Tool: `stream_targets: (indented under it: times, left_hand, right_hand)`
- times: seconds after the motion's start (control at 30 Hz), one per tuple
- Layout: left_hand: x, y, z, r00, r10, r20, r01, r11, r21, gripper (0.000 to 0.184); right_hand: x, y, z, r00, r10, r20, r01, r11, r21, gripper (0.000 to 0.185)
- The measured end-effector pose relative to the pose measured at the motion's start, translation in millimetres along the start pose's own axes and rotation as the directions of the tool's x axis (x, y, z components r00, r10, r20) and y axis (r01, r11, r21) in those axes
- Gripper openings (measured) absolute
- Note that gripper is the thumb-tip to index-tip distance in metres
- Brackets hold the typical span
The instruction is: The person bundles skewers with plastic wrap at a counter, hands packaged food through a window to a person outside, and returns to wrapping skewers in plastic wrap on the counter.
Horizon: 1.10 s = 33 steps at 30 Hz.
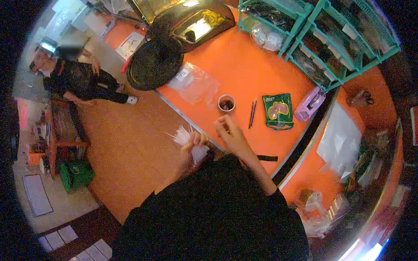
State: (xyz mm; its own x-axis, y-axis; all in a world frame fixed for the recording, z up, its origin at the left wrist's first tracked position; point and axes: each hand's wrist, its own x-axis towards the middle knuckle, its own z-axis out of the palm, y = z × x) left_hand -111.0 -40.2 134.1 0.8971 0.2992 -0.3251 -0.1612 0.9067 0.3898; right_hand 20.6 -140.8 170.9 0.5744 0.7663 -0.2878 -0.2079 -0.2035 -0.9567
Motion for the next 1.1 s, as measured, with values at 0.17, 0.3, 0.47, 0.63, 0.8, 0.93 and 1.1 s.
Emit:
stream_targets:
  times: [0.17,0.3,0.47,0.63,0.8,0.93,1.1]
  left_hand:
    - [19,10,31,0.974,0.064,-0.219,-0.044,0.995,0.094,0.029]
    - [31,0,7,0.98,0.194,-0.053,-0.176,0.954,0.242,0.03]
    - [37,-2,2,0.976,0.146,-0.162,-0.073,0.919,0.388,0.032]
    - [54,-7,-20,0.987,0.154,0.044,-0.136,0.664,0.735,0.029]
    - [56,-9,-8,0.997,0.041,0.061,-0.069,0.792,0.607,0.028]
    - [59,4,-27,0.931,-0.363,0.045,0.292,0.812,0.505,0.03]
    - [64,-6,12,0.978,-0.201,0.049,0.129,0.776,0.617,0.034]
  right_hand:
    - [-2,1,33,0.955,-0.23,0.189,0.243,0.969,-0.045,0.035]
    - [2,7,38,0.888,-0.415,0.2,0.46,0.809,-0.366,0.047]
    - [4,29,22,0.94,-0.075,0.334,0.147,0.97,-0.196,0.05]
    - [13,57,9,0.909,0.155,0.387,-0.228,0.962,0.149,0.036]
    - [15,56,-4,0.875,0.225,0.429,-0.416,0.803,0.427,0.031]
    - [6,35,-13,0.859,0.145,0.492,-0.469,0.611,0.638,0.035]
    - [4,35,-19,0.832,0.216,0.512,-0.536,0.552,0.639,0.033]
